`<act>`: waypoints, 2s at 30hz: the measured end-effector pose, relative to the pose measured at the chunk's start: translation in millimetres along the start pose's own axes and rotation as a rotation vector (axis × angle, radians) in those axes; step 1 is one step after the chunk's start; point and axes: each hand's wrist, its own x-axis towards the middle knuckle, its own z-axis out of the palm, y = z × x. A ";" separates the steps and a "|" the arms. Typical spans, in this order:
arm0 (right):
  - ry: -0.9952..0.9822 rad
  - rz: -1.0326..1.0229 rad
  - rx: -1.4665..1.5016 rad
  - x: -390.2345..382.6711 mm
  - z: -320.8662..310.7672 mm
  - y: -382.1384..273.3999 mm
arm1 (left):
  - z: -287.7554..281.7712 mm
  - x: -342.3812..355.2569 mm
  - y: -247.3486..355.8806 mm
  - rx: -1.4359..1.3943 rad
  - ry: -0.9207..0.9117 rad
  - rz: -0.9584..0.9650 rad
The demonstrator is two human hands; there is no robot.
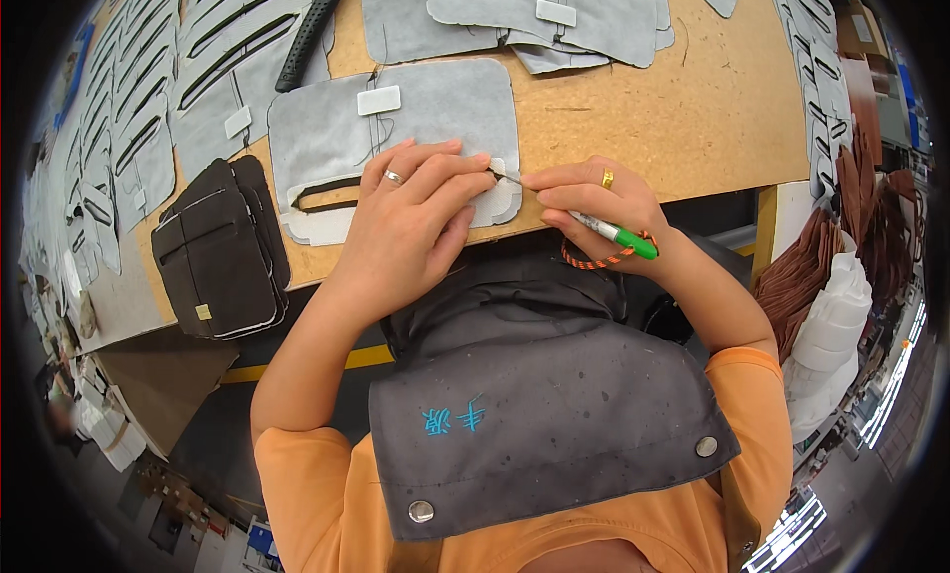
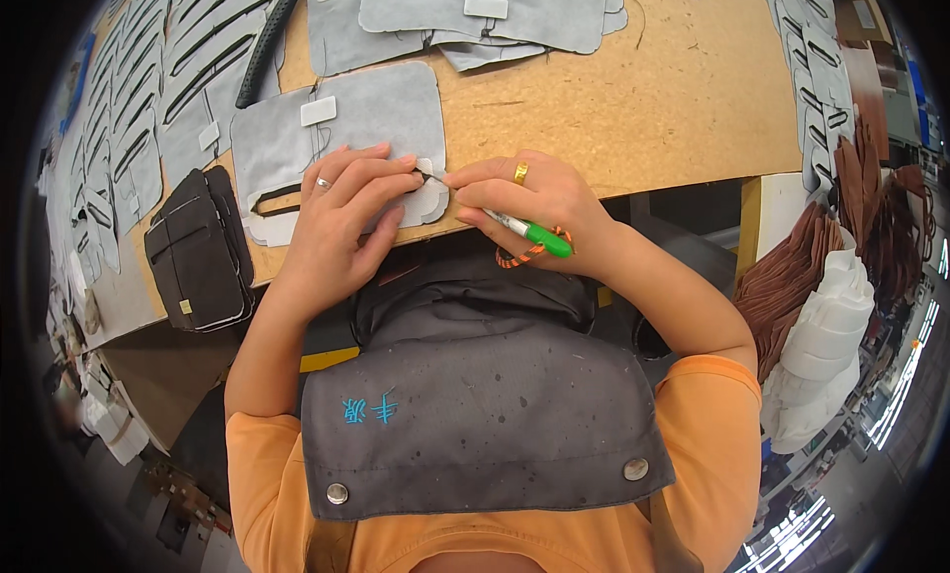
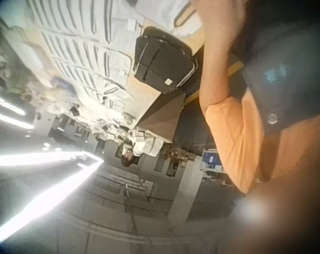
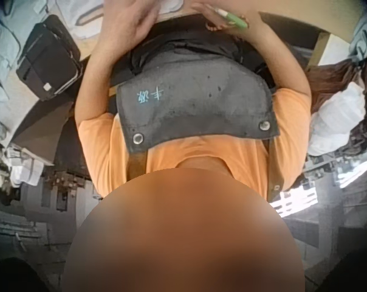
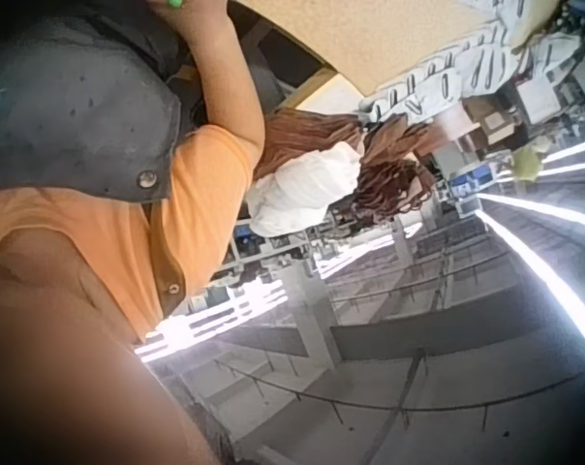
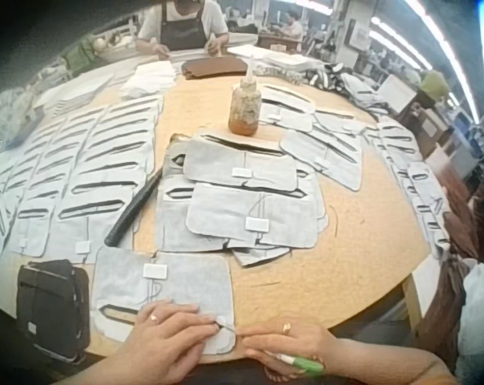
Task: Trim excess material from leather bag components using an awl-like tool.
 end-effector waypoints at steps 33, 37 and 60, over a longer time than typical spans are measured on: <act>-0.044 -0.030 -0.201 18.6 7.4 -21.6 | 13.7 -10.1 3.6 0.118 0.043 0.041; -0.074 0.029 -0.163 19.9 4.3 -16.5 | 13.9 -11.1 5.6 0.091 0.063 0.011; 0.137 0.556 0.499 11.3 -2.4 -8.8 | 13.2 -4.5 12.5 0.189 0.048 -0.089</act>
